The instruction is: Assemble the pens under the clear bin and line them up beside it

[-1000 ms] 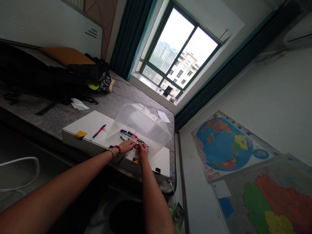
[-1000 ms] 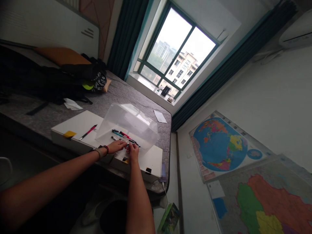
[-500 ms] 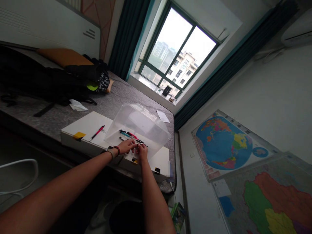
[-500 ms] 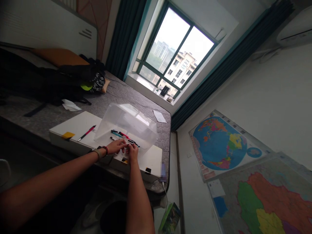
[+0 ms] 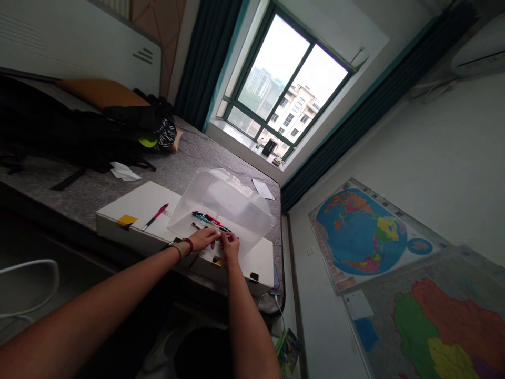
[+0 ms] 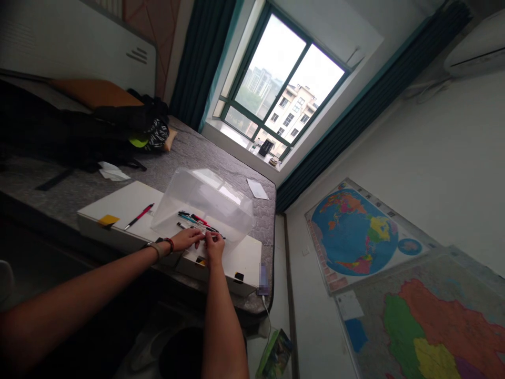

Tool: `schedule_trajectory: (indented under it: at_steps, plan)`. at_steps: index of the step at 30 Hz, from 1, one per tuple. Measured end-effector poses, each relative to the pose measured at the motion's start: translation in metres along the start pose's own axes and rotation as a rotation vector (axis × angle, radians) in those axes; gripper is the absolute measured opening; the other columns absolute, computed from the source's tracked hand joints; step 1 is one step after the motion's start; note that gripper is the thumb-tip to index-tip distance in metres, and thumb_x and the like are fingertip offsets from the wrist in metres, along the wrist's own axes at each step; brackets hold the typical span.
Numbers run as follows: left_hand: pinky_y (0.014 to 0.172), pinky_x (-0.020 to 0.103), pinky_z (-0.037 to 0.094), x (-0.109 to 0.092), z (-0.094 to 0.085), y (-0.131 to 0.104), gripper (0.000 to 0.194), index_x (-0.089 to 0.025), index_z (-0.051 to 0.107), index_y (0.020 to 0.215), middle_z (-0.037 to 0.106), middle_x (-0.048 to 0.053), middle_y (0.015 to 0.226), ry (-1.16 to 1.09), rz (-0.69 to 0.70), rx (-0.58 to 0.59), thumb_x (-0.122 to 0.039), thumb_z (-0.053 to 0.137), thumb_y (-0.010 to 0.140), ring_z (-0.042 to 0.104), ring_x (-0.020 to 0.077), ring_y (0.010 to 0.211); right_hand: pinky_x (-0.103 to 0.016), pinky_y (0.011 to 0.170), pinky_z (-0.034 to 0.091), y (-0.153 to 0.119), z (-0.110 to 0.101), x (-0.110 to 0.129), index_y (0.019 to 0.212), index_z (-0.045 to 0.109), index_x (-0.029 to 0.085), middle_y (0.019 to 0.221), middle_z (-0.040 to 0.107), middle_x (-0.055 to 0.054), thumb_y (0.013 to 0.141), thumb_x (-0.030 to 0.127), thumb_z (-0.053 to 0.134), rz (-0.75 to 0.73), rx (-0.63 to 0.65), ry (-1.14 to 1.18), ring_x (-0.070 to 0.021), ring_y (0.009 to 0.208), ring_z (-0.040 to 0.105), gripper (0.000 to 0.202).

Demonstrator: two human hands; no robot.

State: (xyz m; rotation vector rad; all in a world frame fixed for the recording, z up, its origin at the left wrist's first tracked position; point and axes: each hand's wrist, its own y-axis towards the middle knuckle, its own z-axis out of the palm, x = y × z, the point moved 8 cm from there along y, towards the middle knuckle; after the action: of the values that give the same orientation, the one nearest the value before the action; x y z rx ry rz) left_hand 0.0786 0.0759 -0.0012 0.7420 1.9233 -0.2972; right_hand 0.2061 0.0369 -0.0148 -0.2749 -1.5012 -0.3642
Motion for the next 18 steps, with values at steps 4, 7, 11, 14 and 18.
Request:
schedule_trajectory:
  at_steps: [4,7,11,14,18]
  plan:
    - [0.067,0.028,0.038,-0.0011,-0.001,0.0003,0.046,-0.02,0.057,0.067,0.064,0.002,0.064,0.028,0.008,-0.025,-0.057,0.039,0.087,0.058,0.0174,0.067,-0.019,0.044,0.039,0.0013,-0.0007,-0.0026,0.101,0.059,0.014,0.057,0.058,0.006,0.067,0.041,0.075,0.0,-0.015,0.068,-0.0089,0.046,0.05,0.047]
    - [0.066,0.028,0.037,0.0003,-0.0033,-0.0001,0.043,-0.02,0.055,0.069,0.061,0.0,0.061,0.033,-0.013,-0.068,-0.055,0.039,0.088,0.056,0.0173,0.063,-0.019,0.047,0.041,0.0,-0.0011,-0.0025,0.11,0.056,0.014,0.064,0.062,0.004,0.066,0.037,0.076,0.022,-0.026,0.105,-0.0097,0.052,0.055,0.054]
    - [0.066,0.028,0.036,0.0017,-0.0042,0.0002,0.043,-0.02,0.056,0.072,0.061,0.0,0.06,0.021,-0.022,-0.083,-0.057,0.039,0.088,0.057,0.0176,0.063,-0.018,0.05,0.042,-0.0024,-0.0008,-0.0015,0.12,0.053,0.014,0.079,0.068,-0.001,0.064,0.035,0.078,0.069,-0.019,0.13,-0.0111,0.062,0.06,0.064]
    - [0.066,0.028,0.036,0.0032,-0.0044,0.0005,0.044,-0.02,0.056,0.072,0.062,0.0,0.061,0.017,-0.024,-0.089,-0.058,0.039,0.088,0.057,0.0174,0.063,-0.018,0.05,0.042,-0.0012,-0.0021,-0.003,0.117,0.055,0.015,0.082,0.068,-0.002,0.066,0.04,0.077,0.08,-0.027,0.114,-0.012,0.064,0.062,0.061]
    - [0.065,0.028,0.037,0.0041,-0.0021,0.0009,0.044,-0.019,0.054,0.073,0.061,-0.001,0.06,-0.019,-0.018,-0.066,-0.059,0.04,0.087,0.056,0.0164,0.06,-0.019,0.046,0.04,0.0024,-0.0054,-0.0072,0.083,0.06,0.014,0.063,0.062,0.002,0.067,0.049,0.073,0.055,-0.06,0.051,-0.0094,0.051,0.054,0.04]
